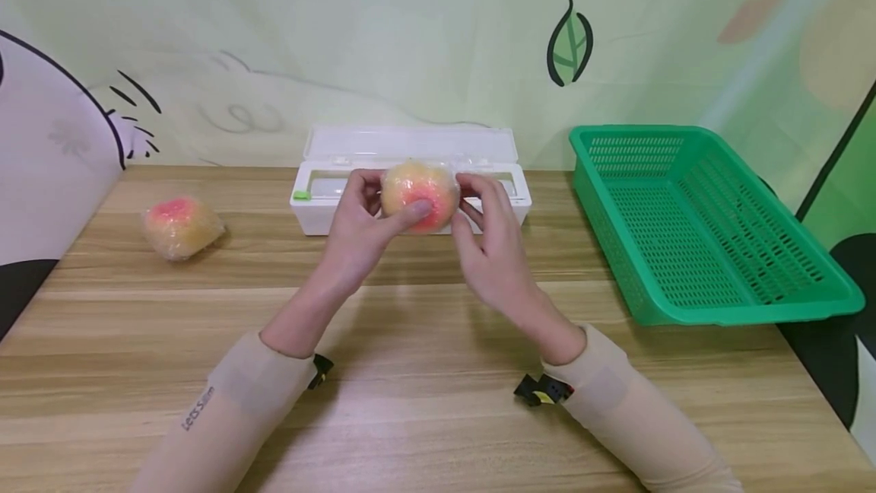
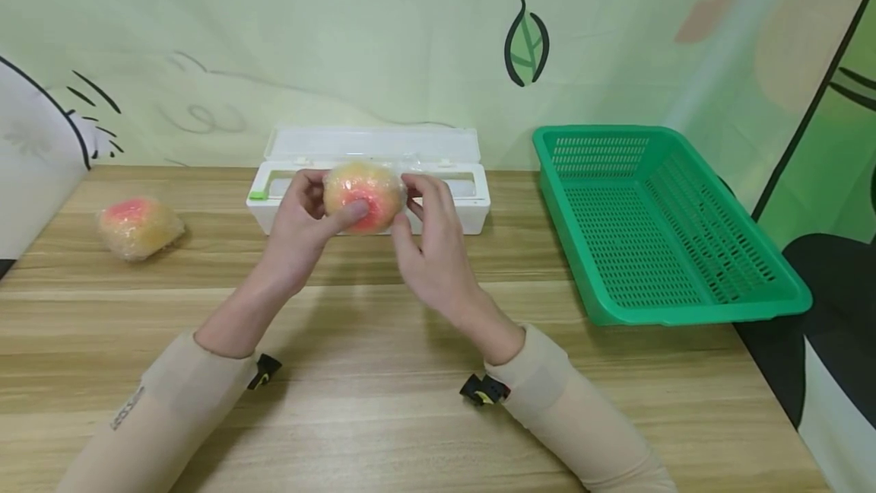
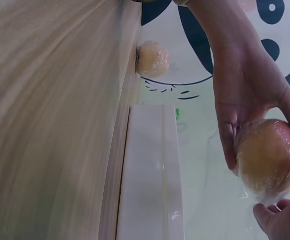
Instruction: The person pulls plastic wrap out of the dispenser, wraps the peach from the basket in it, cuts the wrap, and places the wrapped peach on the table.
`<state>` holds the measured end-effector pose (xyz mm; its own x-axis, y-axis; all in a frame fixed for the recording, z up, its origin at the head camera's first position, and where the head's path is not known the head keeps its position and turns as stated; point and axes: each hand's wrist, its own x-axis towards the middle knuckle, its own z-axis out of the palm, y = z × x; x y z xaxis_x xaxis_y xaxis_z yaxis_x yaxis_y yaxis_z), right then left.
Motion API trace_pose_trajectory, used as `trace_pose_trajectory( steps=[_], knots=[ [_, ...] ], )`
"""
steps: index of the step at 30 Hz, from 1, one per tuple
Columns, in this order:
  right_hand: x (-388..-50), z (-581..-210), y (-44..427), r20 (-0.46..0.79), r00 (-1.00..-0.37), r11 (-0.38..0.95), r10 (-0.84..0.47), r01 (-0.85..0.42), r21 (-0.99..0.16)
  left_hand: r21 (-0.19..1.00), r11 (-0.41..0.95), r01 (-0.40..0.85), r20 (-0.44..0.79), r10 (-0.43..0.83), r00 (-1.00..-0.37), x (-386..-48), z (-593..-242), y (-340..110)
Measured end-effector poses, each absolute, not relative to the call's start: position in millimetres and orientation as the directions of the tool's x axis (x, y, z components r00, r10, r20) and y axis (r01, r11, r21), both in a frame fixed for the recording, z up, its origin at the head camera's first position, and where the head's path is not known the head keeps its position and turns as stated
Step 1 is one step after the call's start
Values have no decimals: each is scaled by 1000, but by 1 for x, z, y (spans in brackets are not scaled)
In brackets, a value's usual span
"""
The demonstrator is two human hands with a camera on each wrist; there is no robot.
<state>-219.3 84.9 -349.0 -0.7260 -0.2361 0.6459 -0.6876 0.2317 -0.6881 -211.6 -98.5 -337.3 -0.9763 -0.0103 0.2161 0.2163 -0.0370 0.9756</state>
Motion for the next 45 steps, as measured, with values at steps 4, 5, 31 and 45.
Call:
trace_pose_trajectory(
  steps=[4, 5, 31, 45],
  knots=[
    [-219, -348, 85, 617, -743, 228, -262, -668, -708, 977, -23, 214, 214, -1, -977, -212, -338, -98],
    [-218, -347, 86, 610, -744, 225, -273, -666, -712, 977, -20, 214, 214, 0, -977, -212, -338, -98],
    [-221, -336, 94, 367, -847, 162, -384, -454, -876, 970, 0, 243, 241, 138, -961, -210, -336, -101],
    [-224, -330, 101, 285, -833, 163, -475, -401, -901, 975, 69, 211, 191, 224, -956, -207, -334, -102]
  ],
)
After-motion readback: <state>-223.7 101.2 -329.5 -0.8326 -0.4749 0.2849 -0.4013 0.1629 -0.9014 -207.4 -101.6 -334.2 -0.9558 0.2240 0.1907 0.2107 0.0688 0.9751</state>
